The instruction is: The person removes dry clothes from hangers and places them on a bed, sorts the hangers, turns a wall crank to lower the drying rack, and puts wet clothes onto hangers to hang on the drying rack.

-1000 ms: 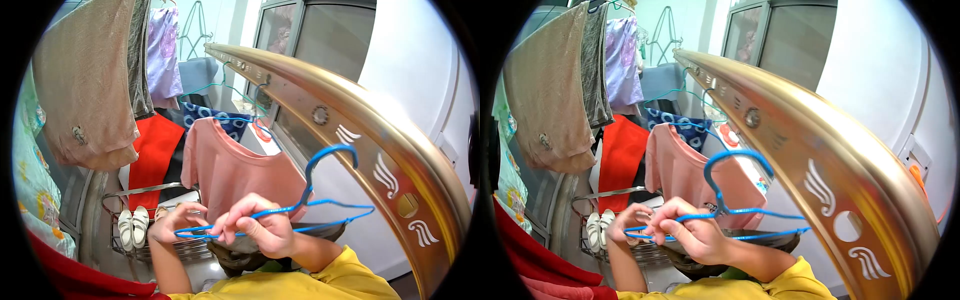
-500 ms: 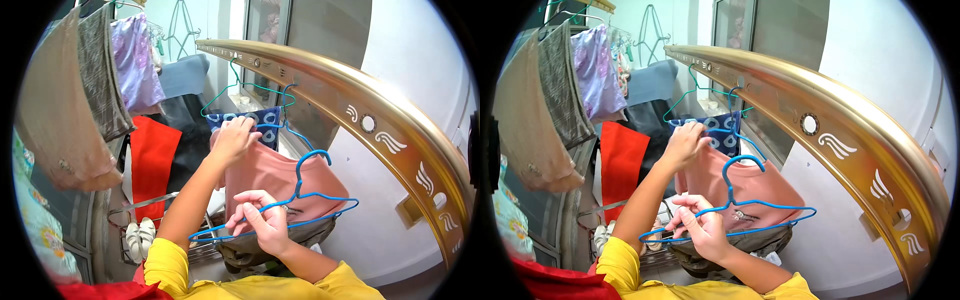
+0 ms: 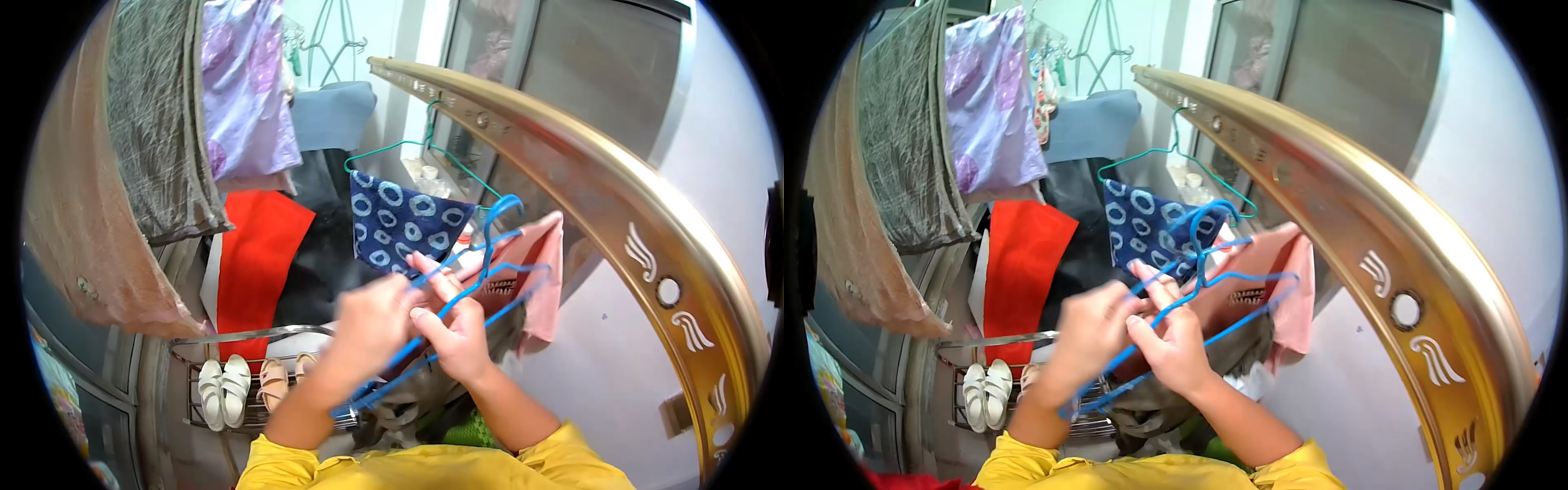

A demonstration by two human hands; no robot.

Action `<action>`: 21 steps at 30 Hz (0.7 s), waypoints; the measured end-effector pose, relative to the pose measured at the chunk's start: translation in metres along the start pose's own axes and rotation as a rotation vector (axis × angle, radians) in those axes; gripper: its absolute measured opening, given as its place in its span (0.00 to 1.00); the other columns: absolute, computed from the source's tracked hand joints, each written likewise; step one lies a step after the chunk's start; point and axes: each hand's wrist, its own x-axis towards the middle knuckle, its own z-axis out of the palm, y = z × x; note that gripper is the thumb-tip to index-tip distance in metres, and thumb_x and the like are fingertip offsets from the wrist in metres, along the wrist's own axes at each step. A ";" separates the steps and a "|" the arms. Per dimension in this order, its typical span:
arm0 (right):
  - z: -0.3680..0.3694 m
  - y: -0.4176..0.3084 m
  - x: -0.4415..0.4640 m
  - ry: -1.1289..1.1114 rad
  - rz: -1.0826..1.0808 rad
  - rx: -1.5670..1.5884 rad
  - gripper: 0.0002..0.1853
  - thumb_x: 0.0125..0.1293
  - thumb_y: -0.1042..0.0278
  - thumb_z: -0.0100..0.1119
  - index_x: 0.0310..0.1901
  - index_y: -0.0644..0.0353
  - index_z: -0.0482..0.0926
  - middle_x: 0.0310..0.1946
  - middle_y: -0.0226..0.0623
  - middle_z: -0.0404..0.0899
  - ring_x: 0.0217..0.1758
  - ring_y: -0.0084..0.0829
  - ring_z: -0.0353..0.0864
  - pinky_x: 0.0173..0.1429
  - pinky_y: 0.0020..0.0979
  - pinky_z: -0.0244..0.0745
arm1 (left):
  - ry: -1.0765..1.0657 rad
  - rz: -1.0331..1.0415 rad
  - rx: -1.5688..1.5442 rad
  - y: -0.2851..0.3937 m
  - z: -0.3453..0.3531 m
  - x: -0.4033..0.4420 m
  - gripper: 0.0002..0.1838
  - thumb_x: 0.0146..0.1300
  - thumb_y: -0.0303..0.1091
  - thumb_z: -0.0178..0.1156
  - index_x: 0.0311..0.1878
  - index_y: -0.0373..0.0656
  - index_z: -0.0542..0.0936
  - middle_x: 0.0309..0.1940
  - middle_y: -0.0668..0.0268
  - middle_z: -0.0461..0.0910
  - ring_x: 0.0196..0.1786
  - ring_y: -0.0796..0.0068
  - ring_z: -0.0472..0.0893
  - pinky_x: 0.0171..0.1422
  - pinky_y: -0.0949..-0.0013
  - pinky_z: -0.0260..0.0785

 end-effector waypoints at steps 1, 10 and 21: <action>0.006 0.008 0.002 0.022 0.092 0.135 0.23 0.59 0.80 0.51 0.59 0.68 0.66 0.54 0.38 0.69 0.45 0.21 0.74 0.48 0.24 0.71 | 0.057 -0.034 -0.053 0.001 0.008 -0.010 0.05 0.59 0.29 0.54 0.34 0.38 0.75 0.25 0.52 0.77 0.29 0.49 0.78 0.31 0.59 0.69; 0.013 0.028 0.008 0.162 0.142 0.315 0.08 0.59 0.85 0.37 0.39 0.63 0.62 0.37 0.41 0.70 0.34 0.32 0.80 0.41 0.28 0.77 | 0.029 0.156 -0.302 -0.066 -0.015 -0.044 0.08 0.59 0.25 0.55 0.41 0.35 0.79 0.36 0.56 0.79 0.40 0.62 0.78 0.46 0.67 0.70; 0.030 0.058 0.054 -0.050 0.074 0.259 0.11 0.60 0.86 0.37 0.44 0.63 0.60 0.44 0.46 0.70 0.32 0.25 0.78 0.35 0.22 0.74 | 0.054 -0.023 -0.262 -0.112 0.027 -0.026 0.11 0.58 0.27 0.54 0.45 0.37 0.76 0.41 0.56 0.77 0.45 0.55 0.76 0.49 0.61 0.68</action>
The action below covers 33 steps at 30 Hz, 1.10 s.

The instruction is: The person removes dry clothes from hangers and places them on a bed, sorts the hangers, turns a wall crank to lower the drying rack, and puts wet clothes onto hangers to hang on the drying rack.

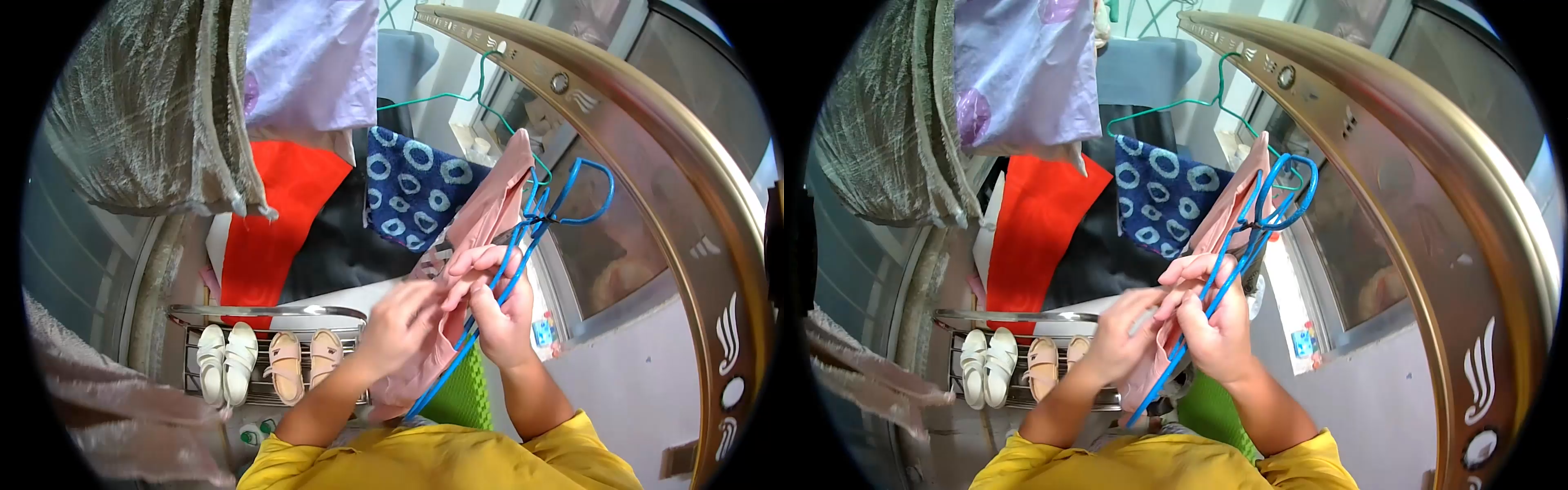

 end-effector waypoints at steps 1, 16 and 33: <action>-0.006 0.003 0.004 -0.010 -0.007 0.001 0.12 0.60 0.86 0.37 0.45 0.63 0.60 0.44 0.46 0.70 0.32 0.25 0.78 0.35 0.22 0.74 | -0.013 -0.005 0.009 -0.003 0.015 -0.004 0.12 0.59 0.28 0.54 0.47 0.37 0.75 0.42 0.56 0.76 0.46 0.54 0.76 0.49 0.60 0.68; -0.083 0.005 0.070 -0.294 0.066 0.046 0.11 0.64 0.83 0.39 0.48 0.63 0.57 0.37 0.42 0.71 0.24 0.21 0.73 0.29 0.23 0.73 | 0.582 0.216 0.217 -0.040 0.058 0.096 0.10 0.51 0.24 0.59 0.39 0.38 0.79 0.34 0.60 0.79 0.35 0.61 0.78 0.38 0.65 0.70; -0.094 -0.035 0.136 -0.111 0.042 0.122 0.13 0.63 0.83 0.37 0.48 0.62 0.57 0.30 0.44 0.73 0.21 0.24 0.75 0.26 0.23 0.74 | 0.260 -0.100 0.369 -0.061 0.042 0.243 0.10 0.61 0.34 0.54 0.30 0.38 0.78 0.22 0.56 0.79 0.27 0.58 0.80 0.32 0.63 0.69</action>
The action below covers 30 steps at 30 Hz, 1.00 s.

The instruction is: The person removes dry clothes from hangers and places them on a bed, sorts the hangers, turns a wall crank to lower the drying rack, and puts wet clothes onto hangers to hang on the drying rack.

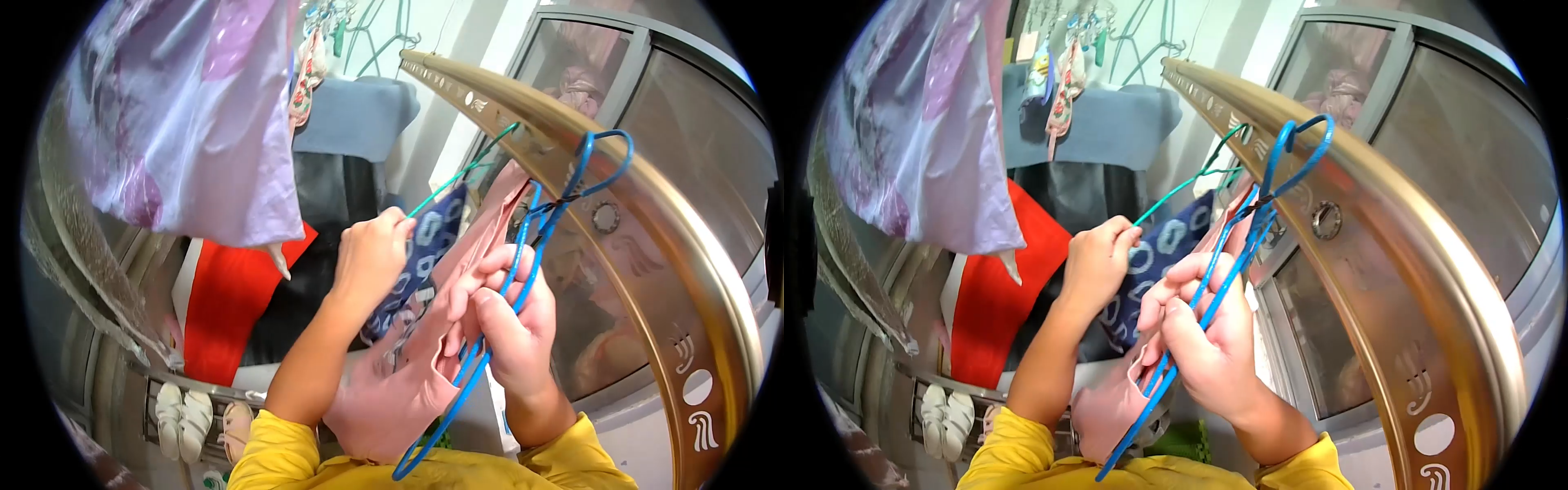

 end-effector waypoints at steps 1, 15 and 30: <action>-0.002 0.000 0.005 0.003 -0.007 0.009 0.13 0.63 0.83 0.38 0.48 0.62 0.57 0.31 0.44 0.73 0.21 0.24 0.75 0.26 0.23 0.74 | 0.024 -0.003 -0.017 -0.002 -0.004 0.008 0.10 0.61 0.34 0.54 0.30 0.38 0.79 0.22 0.56 0.79 0.27 0.59 0.80 0.32 0.64 0.69; -0.052 0.030 0.027 0.077 -0.143 -0.030 0.12 0.62 0.84 0.36 0.45 0.60 0.58 0.27 0.43 0.72 0.19 0.27 0.74 0.25 0.25 0.75 | 0.259 -0.041 -0.150 -0.008 0.007 0.021 0.13 0.62 0.33 0.53 0.24 0.37 0.75 0.10 0.64 0.65 0.15 0.81 0.64 0.21 0.71 0.53; -0.057 0.022 0.152 -0.037 -0.148 -0.018 0.10 0.62 0.83 0.39 0.43 0.63 0.55 0.26 0.41 0.71 0.22 0.21 0.70 0.27 0.21 0.70 | 0.124 -0.106 0.074 -0.083 0.119 0.187 0.14 0.60 0.38 0.51 0.26 0.37 0.78 0.22 0.52 0.77 0.32 0.49 0.78 0.38 0.56 0.68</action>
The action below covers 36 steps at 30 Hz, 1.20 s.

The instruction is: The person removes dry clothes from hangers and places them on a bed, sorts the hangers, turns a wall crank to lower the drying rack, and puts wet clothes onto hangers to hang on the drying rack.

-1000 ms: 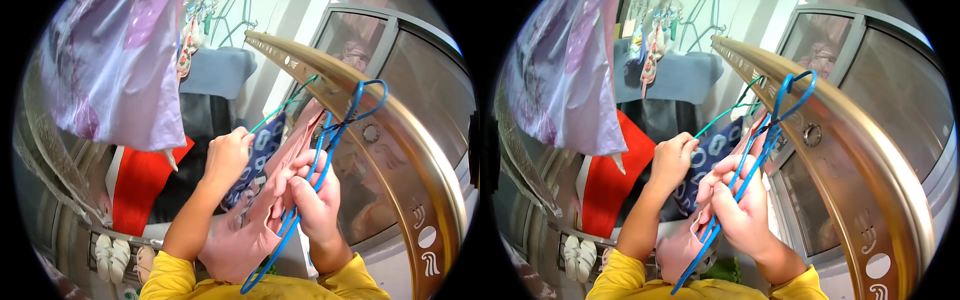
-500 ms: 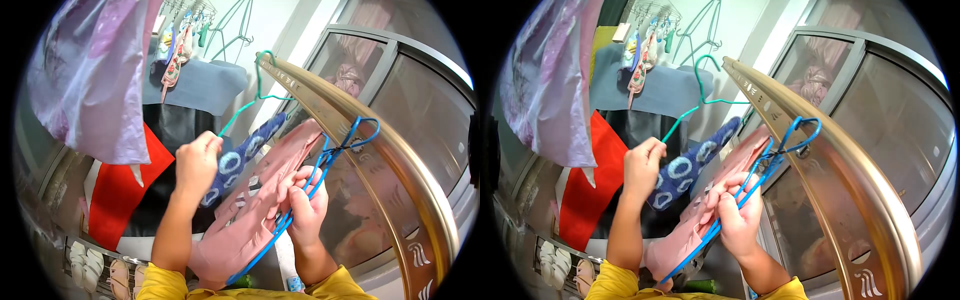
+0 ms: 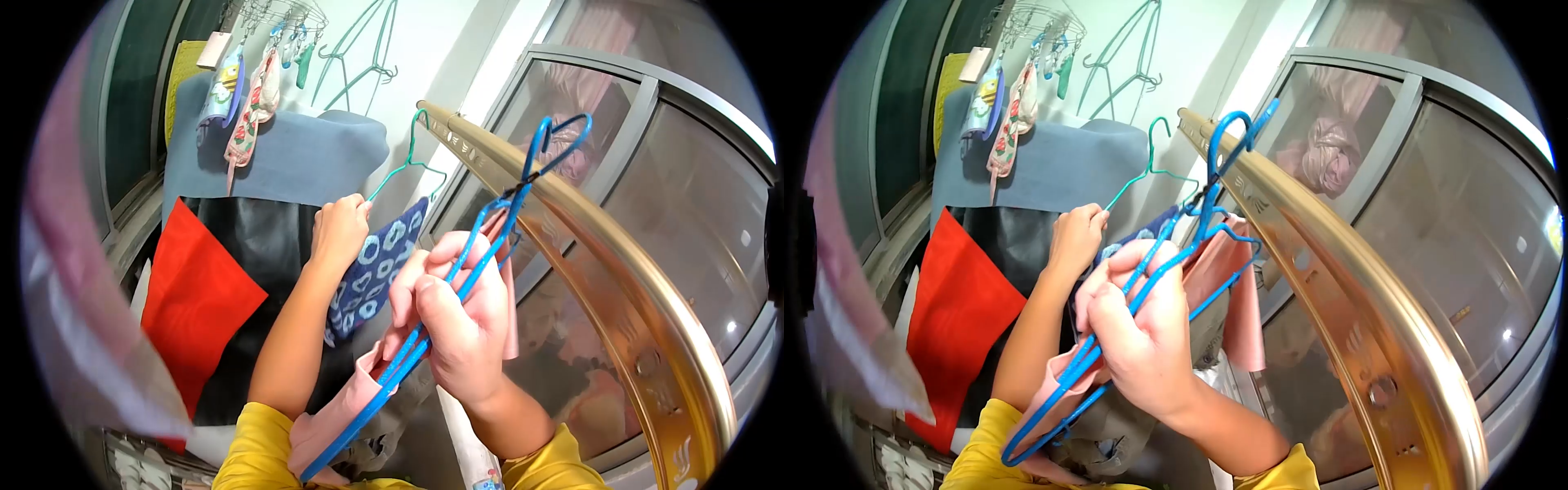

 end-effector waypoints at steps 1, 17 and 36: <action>-0.002 0.001 0.009 -0.015 -0.006 -0.013 0.10 0.62 0.82 0.38 0.44 0.61 0.56 0.25 0.44 0.71 0.19 0.26 0.72 0.24 0.25 0.73 | -0.003 0.006 -0.020 0.001 0.007 0.011 0.14 0.60 0.38 0.51 0.26 0.38 0.78 0.22 0.52 0.77 0.32 0.49 0.78 0.37 0.56 0.68; -0.042 0.024 0.041 0.052 0.073 -0.037 0.12 0.59 0.80 0.41 0.44 0.63 0.57 0.23 0.51 0.72 0.20 0.37 0.78 0.27 0.32 0.78 | -0.137 0.039 -0.149 -0.056 0.102 0.113 0.15 0.60 0.39 0.51 0.26 0.37 0.78 0.21 0.51 0.77 0.31 0.49 0.77 0.37 0.56 0.66; -0.045 0.059 0.083 0.214 0.210 -0.155 0.13 0.68 0.73 0.46 0.51 0.65 0.60 0.31 0.35 0.72 0.26 0.21 0.75 0.29 0.22 0.71 | -0.364 0.243 -0.535 0.009 0.020 0.090 0.14 0.61 0.40 0.57 0.41 0.38 0.79 0.31 0.58 0.78 0.35 0.62 0.78 0.41 0.62 0.68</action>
